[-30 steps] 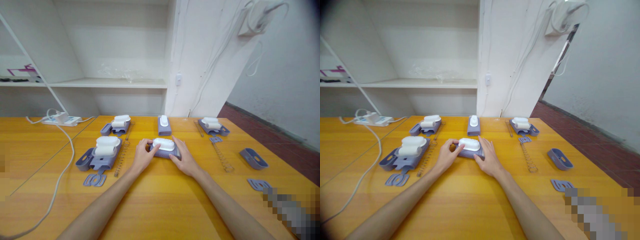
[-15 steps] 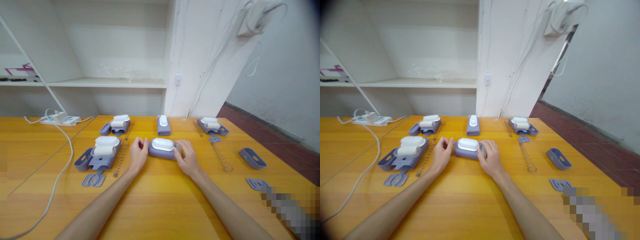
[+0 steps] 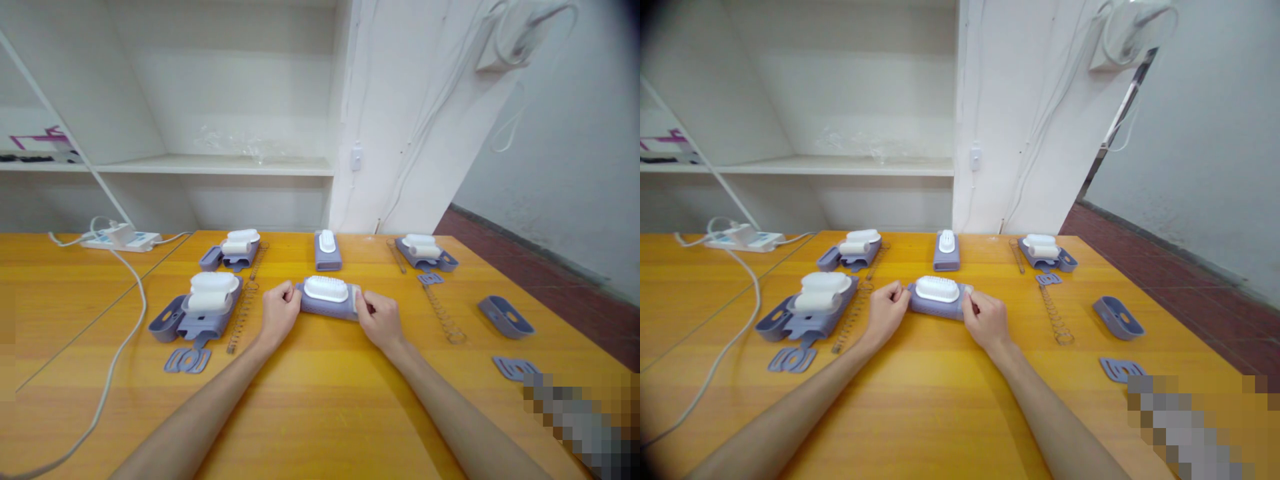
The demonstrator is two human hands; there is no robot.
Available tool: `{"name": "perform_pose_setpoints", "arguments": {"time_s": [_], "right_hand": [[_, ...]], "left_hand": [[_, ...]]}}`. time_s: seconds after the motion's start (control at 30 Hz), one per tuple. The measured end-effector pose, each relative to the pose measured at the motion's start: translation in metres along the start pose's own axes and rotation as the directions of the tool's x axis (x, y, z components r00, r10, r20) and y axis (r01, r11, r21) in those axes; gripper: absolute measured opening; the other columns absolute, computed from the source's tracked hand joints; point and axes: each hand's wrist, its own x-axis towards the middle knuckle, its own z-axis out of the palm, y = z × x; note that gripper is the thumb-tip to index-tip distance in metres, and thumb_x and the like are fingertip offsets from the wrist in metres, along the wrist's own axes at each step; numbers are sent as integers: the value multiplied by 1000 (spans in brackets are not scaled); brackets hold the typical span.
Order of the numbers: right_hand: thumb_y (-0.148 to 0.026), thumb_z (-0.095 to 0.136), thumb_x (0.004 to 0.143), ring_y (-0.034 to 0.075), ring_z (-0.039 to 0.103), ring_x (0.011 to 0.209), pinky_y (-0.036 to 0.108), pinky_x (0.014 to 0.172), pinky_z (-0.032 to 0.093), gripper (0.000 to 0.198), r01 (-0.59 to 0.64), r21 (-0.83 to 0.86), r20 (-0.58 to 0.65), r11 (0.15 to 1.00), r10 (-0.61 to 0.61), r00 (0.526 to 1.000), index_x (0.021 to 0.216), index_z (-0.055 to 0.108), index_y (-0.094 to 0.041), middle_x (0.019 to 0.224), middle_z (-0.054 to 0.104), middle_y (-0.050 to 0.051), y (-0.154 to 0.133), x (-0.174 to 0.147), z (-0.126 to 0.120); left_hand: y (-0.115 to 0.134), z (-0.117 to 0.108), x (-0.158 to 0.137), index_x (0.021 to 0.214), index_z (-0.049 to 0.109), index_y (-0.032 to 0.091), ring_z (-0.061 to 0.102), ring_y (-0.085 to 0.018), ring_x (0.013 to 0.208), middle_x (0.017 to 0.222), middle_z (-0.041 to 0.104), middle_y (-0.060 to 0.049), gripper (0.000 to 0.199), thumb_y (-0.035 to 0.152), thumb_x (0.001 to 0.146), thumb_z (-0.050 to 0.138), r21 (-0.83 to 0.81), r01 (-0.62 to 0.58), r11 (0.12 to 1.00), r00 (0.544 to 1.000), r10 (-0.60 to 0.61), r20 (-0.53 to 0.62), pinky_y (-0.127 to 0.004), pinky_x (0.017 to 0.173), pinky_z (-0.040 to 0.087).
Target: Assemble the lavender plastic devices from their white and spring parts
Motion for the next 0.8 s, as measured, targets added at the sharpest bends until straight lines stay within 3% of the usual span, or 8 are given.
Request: {"name": "perform_pose_setpoints", "arguments": {"time_s": [0.8], "right_hand": [[-27,43,87,7,33,42,25,50,22,40,-7,-16,47,1000,8,999,51,27,-20,45,31,-5,1,0,0]], "left_hand": [[-5,1,-2,51,19,18,24,-7,47,49,18,6,32,15,70,45,36,-64,997,997,62,48,-24,50,17]]}}
